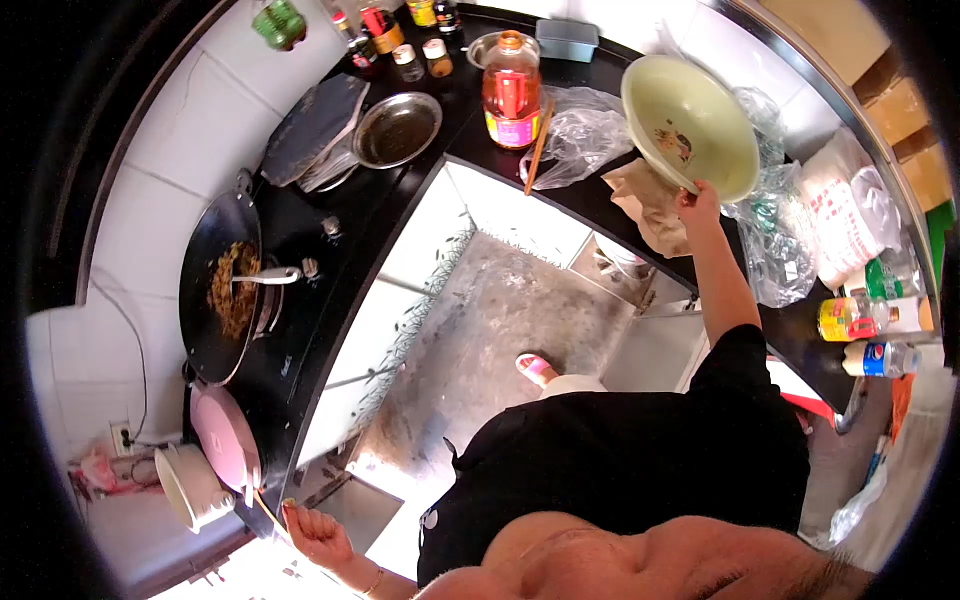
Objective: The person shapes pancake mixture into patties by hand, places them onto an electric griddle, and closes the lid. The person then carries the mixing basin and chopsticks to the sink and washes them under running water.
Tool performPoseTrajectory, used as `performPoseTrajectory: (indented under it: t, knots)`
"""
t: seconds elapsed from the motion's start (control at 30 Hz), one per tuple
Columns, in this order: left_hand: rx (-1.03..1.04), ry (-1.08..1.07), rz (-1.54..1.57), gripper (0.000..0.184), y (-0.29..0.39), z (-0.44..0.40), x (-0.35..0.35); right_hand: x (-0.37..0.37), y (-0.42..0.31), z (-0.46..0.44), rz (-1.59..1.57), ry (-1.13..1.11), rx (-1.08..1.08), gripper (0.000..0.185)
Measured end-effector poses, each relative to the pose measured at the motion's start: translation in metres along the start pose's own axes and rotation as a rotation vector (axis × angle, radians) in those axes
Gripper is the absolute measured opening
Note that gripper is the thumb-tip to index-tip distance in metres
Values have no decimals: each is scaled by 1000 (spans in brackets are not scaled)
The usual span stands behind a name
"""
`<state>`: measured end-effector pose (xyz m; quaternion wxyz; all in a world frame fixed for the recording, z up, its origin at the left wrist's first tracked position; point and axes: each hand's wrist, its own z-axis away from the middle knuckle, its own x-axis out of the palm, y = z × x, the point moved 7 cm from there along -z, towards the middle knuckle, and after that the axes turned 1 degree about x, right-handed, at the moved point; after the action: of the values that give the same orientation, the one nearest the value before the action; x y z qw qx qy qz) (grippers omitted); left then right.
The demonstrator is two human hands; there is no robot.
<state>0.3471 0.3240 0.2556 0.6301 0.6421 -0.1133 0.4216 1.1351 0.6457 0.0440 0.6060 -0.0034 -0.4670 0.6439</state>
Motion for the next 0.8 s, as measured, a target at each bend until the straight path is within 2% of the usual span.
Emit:
performPoseTrajectory:
  t: [0.07, 0.13, 0.27, 0.3, 0.37, 0.47, 0.63, 0.67, 0.7, 0.8]
  knots:
    - [19, -5, 35, 22, 4, 24, -10, -3, 4, 16, 24, -19, -33, 8]
    - [85, 106, 48, 21, 12, 57, -15, -8, 15, 36, -13, -68, -15, 6]
    - [208, 184, 113, 20, 30, 136, -55, -11, 36, 102, -16, -307, -24, 5]
    - [245, 219, 101, 19, 36, 160, -64, -9, 43, 123, 25, -414, -15, 7]
    - [322, 300, 79, 18, 46, 215, -85, -19, 62, 163, 6, -352, 14, 13]
    - [433, 374, 81, 17, 60, 318, -150, -37, 104, 224, 96, -520, 146, 14]
    - [542, 576, 131, 15, 76, 517, -228, -46, 165, 419, 204, -858, 77, 10]
    - [542, 393, 105, 17, 82, 545, -231, -49, 186, 458, 244, -912, 137, 10]
    - [575, 533, 279, 19, 80, 590, -250, -55, 206, 497, 281, -969, 199, 10]
    - [632, 693, 334, 12, 79, 678, -273, -73, 267, 609, 443, -1091, 339, 10]
